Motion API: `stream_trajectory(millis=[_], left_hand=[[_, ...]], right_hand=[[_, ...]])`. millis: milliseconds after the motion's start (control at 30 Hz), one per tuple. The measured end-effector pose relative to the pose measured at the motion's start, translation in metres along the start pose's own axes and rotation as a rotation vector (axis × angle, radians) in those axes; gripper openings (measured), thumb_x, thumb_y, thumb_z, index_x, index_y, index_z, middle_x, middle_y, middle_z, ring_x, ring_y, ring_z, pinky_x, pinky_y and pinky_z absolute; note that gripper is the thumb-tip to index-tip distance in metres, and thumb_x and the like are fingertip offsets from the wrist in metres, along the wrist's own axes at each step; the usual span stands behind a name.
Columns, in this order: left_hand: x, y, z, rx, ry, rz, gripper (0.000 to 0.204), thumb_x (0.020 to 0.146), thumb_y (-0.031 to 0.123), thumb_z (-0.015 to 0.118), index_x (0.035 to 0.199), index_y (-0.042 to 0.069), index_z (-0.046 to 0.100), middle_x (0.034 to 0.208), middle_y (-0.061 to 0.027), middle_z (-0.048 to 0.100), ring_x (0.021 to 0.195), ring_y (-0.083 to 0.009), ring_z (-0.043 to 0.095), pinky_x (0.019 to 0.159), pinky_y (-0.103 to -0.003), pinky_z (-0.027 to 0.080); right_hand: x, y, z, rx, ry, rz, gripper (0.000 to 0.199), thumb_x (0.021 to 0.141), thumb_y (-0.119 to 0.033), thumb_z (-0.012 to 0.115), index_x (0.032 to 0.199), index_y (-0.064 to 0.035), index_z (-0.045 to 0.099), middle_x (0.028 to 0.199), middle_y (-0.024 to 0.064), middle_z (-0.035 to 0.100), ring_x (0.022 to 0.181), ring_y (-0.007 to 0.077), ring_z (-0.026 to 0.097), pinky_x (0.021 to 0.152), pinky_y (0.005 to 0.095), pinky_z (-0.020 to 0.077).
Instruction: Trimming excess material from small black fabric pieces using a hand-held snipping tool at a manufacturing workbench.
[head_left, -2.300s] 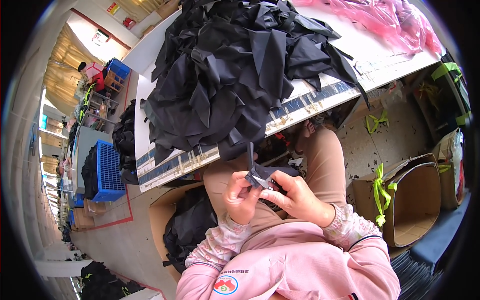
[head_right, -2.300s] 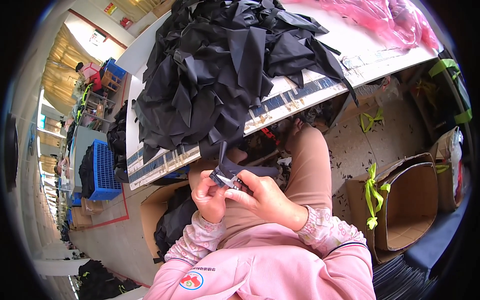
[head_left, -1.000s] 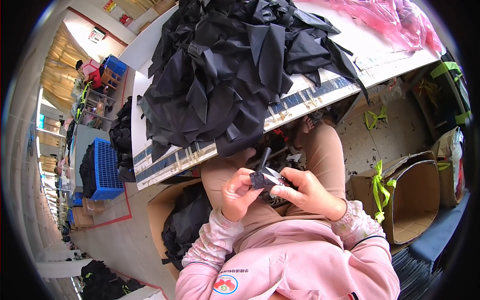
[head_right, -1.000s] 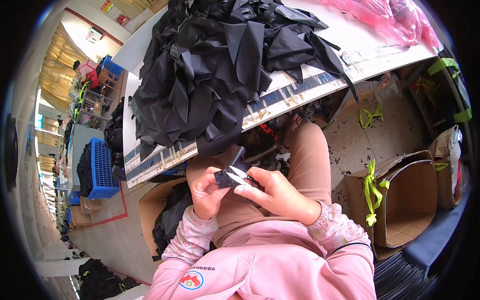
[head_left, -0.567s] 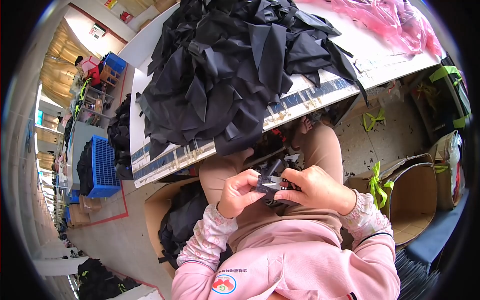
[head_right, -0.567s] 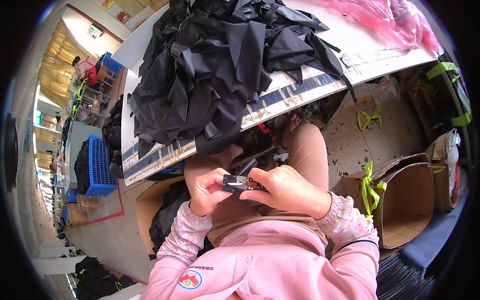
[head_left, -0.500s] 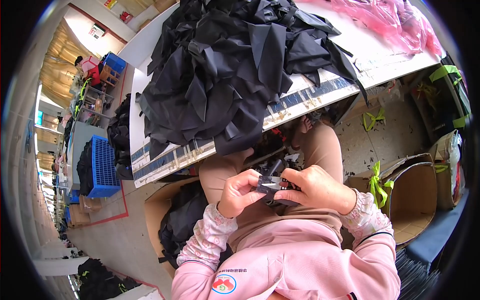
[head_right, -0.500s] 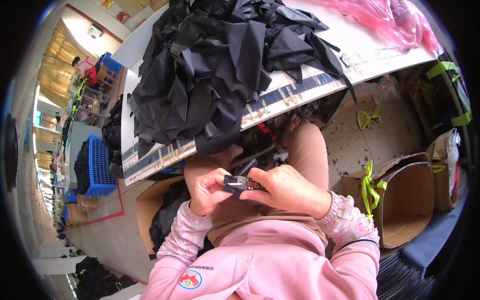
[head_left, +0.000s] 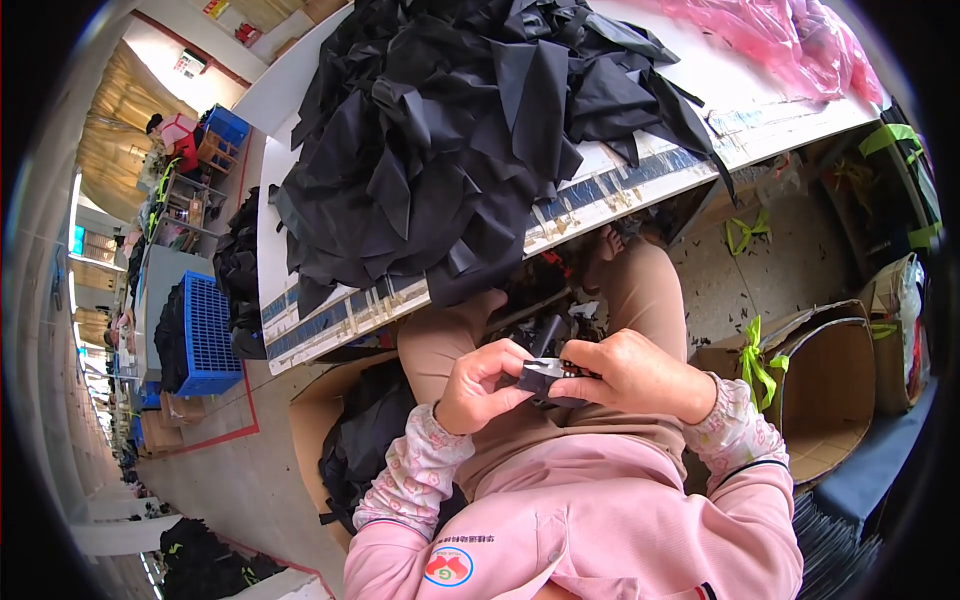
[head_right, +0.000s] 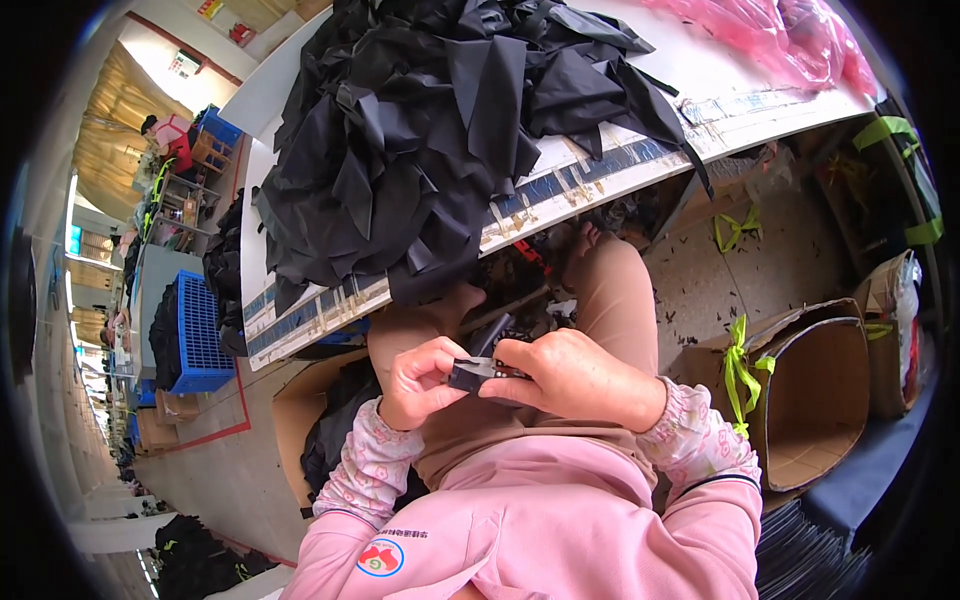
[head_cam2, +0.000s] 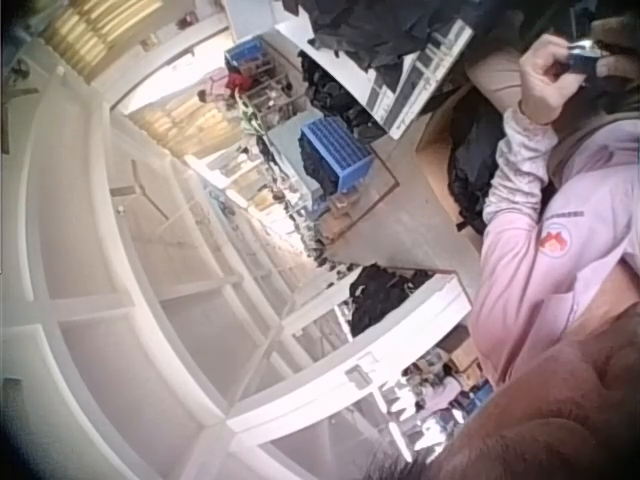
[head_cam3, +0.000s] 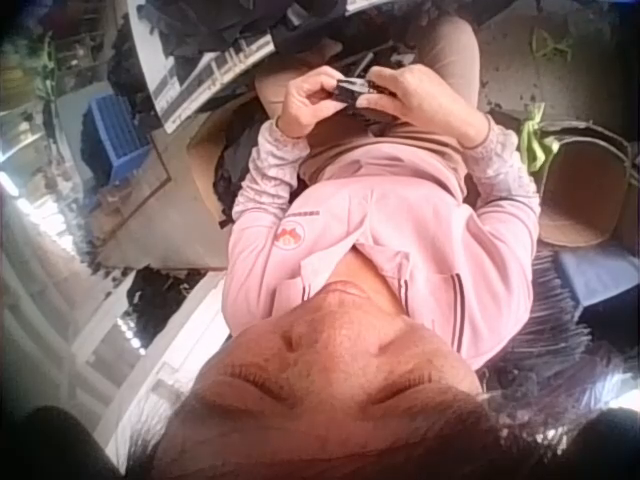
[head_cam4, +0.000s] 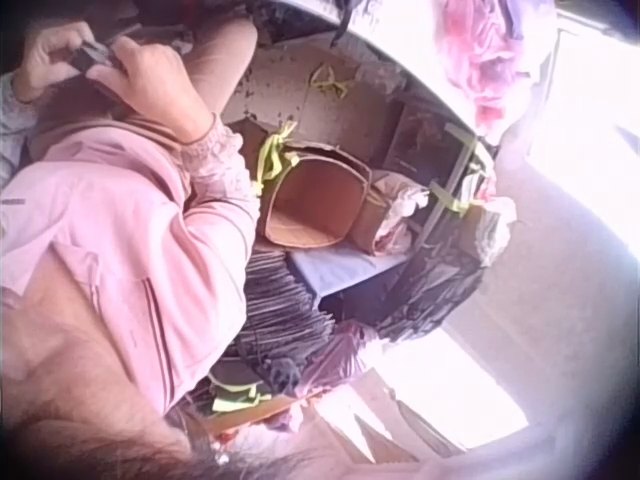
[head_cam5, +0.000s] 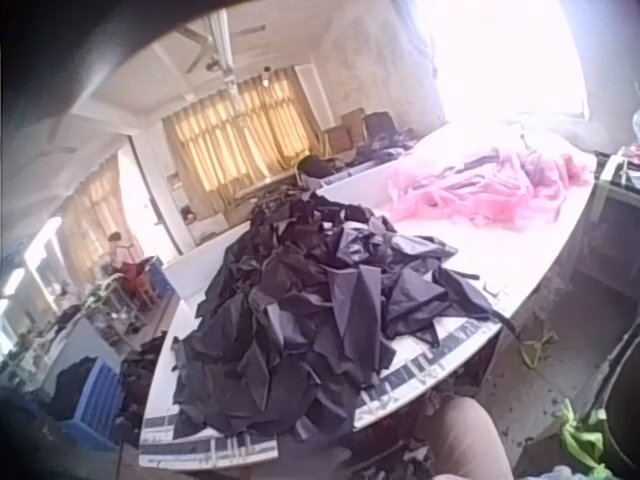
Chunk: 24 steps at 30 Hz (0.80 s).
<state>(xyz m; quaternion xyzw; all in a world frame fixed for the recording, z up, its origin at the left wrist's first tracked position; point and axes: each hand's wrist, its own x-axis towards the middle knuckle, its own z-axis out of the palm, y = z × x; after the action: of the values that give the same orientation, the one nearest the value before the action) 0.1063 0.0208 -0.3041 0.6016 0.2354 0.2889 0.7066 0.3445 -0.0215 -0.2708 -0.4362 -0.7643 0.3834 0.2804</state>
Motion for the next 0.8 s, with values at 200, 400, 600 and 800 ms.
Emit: stream_trajectory(millis=[200, 400, 600, 800], left_hand=[[0.002, 0.004, -0.004, 0.027, -0.022, 0.010, 0.015, 0.078, -0.006, 0.065, 0.093, -0.002, 0.064, 0.099, -0.0084, 0.058, 0.091, -0.0161, 0.056, 0.083, -0.028, 0.044], [0.008, 0.012, -0.016, -0.035, -0.140, -0.081, 0.012, 0.079, -0.004, 0.065, 0.090, -0.002, 0.064, 0.098, -0.0082, 0.058, 0.090, -0.0160, 0.056, 0.082, -0.027, 0.044], [0.020, 0.015, -0.029, -0.117, -0.376, -0.192, 0.011, 0.079, -0.001, 0.066, 0.089, -0.003, 0.063, 0.094, -0.0071, 0.059, 0.090, -0.0147, 0.055, 0.082, -0.028, 0.043], [0.029, 0.014, -0.036, -0.229, -0.521, -0.373, 0.015, 0.077, 0.006, 0.070, 0.082, -0.004, 0.060, 0.088, -0.0081, 0.056, 0.083, -0.0164, 0.051, 0.075, -0.029, 0.041]], right_hand=[[-0.003, 0.002, -0.002, 0.038, -0.039, 0.033, 0.038, 0.088, -0.034, 0.064, 0.077, 0.0005, 0.055, 0.056, 0.0204, 0.053, 0.057, 0.0409, 0.056, 0.051, 0.0460, 0.0428], [-0.004, 0.000, -0.007, 0.046, -0.072, 0.034, 0.039, 0.087, -0.037, 0.064, 0.080, 0.0000, 0.057, 0.055, 0.0189, 0.053, 0.056, 0.0396, 0.056, 0.052, 0.0451, 0.0436], [-0.004, -0.004, -0.008, -0.018, -0.118, -0.014, 0.037, 0.086, -0.038, 0.065, 0.082, -0.0024, 0.058, 0.056, 0.0166, 0.056, 0.055, 0.0378, 0.058, 0.052, 0.0436, 0.0453], [-0.003, -0.004, -0.009, -0.076, -0.191, -0.064, 0.038, 0.086, -0.040, 0.064, 0.083, -0.0029, 0.058, 0.059, 0.0154, 0.059, 0.057, 0.0366, 0.060, 0.054, 0.0423, 0.0477]])
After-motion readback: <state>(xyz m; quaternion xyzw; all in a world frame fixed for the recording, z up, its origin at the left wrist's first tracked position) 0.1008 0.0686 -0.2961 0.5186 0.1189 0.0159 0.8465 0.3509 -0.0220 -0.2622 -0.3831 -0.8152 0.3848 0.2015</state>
